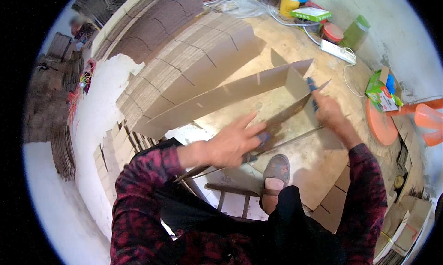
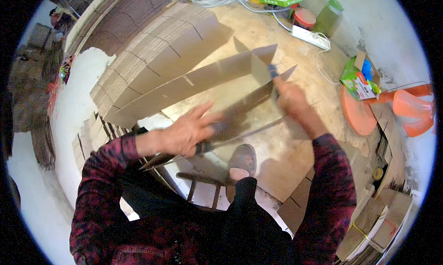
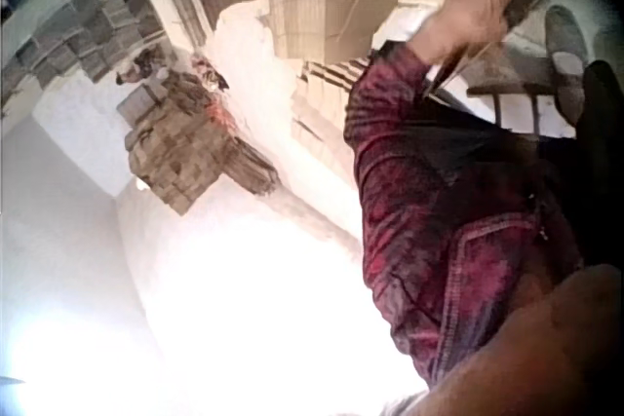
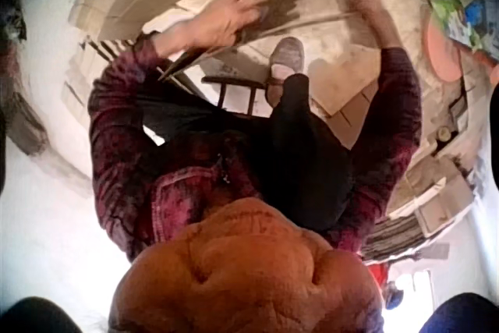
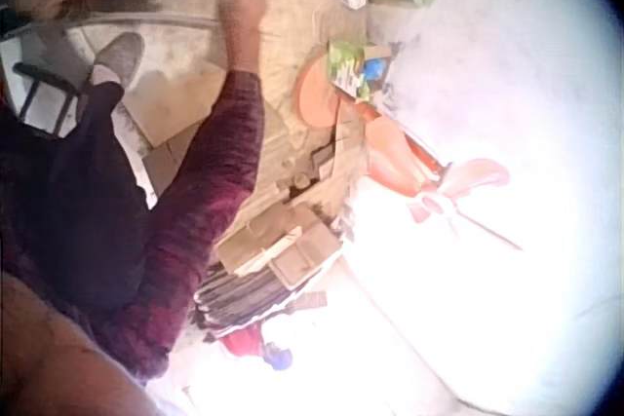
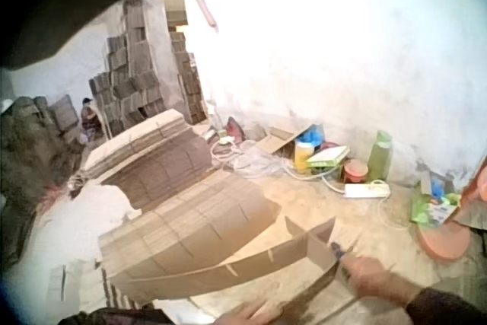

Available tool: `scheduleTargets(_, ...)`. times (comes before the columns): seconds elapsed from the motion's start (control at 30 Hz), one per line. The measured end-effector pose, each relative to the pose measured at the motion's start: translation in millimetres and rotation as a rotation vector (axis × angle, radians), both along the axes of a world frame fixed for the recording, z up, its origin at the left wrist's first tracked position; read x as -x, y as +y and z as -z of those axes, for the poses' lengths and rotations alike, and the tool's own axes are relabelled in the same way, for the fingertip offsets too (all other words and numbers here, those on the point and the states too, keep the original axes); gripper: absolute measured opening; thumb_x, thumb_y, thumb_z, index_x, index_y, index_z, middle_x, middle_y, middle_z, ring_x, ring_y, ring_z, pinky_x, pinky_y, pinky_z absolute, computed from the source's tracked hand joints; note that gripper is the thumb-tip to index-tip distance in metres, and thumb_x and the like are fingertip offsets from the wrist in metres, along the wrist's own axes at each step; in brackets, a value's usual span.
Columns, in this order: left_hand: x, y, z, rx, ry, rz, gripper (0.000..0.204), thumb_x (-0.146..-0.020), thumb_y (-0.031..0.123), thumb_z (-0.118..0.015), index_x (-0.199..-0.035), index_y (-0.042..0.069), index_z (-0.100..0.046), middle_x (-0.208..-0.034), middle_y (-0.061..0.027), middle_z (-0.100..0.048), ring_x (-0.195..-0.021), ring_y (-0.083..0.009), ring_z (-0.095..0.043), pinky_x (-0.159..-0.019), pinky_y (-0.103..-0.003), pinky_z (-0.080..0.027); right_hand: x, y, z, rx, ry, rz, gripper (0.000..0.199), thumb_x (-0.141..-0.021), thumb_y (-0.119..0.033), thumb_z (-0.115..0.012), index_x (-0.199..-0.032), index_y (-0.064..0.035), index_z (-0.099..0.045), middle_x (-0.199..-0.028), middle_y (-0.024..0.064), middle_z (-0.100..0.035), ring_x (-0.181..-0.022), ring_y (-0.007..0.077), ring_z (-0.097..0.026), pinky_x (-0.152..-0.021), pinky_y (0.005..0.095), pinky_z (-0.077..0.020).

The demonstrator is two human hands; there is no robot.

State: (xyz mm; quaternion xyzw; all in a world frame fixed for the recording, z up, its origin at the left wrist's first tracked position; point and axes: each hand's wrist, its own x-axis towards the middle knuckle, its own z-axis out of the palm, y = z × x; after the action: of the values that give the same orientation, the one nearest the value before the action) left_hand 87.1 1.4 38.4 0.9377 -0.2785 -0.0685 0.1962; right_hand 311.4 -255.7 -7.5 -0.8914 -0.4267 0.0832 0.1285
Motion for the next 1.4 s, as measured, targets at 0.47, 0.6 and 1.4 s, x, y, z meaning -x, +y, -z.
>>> scheduleTargets(0.47, 121, 23, 42, 0.021, 0.019, -0.389, 0.049, -0.086, 0.034, -0.062, -0.121, 0.001, -0.055, -0.131, -0.0253, -0.046, -0.124, -0.0428, -0.042, -0.104, -0.049, -0.036, 111, -139, -60, -0.077, -0.258, 0.377, 0.060, -0.070, 0.004, -0.059, -0.129, -0.0013, -0.049, -0.137, 0.0281, -0.040, -0.126, 0.0442, -0.040, -0.103, 0.0492, -0.0342)
scheduleTargets(0.6, 127, 7, 40, 0.217, 0.092, -0.472, 0.045, -0.084, 0.023, -0.066, -0.120, -0.001, -0.053, -0.130, -0.0240, -0.047, -0.117, -0.0405, -0.049, -0.097, -0.042, -0.044, 232, -238, -3, 0.043, -0.315, 0.638, 0.062, -0.074, -0.006, -0.063, -0.134, -0.0014, -0.045, -0.138, 0.0279, -0.039, -0.125, 0.0440, -0.041, -0.103, 0.0498, -0.0337)
scheduleTargets(1.4, 105, -69, 55, 0.282, -0.034, -0.602, 0.015, -0.073, -0.003, -0.052, -0.086, 0.001, -0.049, -0.083, -0.0219, -0.059, -0.078, -0.0436, -0.059, -0.066, -0.050, -0.047, 282, -286, -62, -0.466, -0.261, 0.999, 0.051, -0.087, -0.010, -0.063, -0.132, 0.0008, -0.042, -0.117, 0.0233, -0.058, -0.108, 0.0320, -0.055, -0.092, 0.0378, -0.0441)
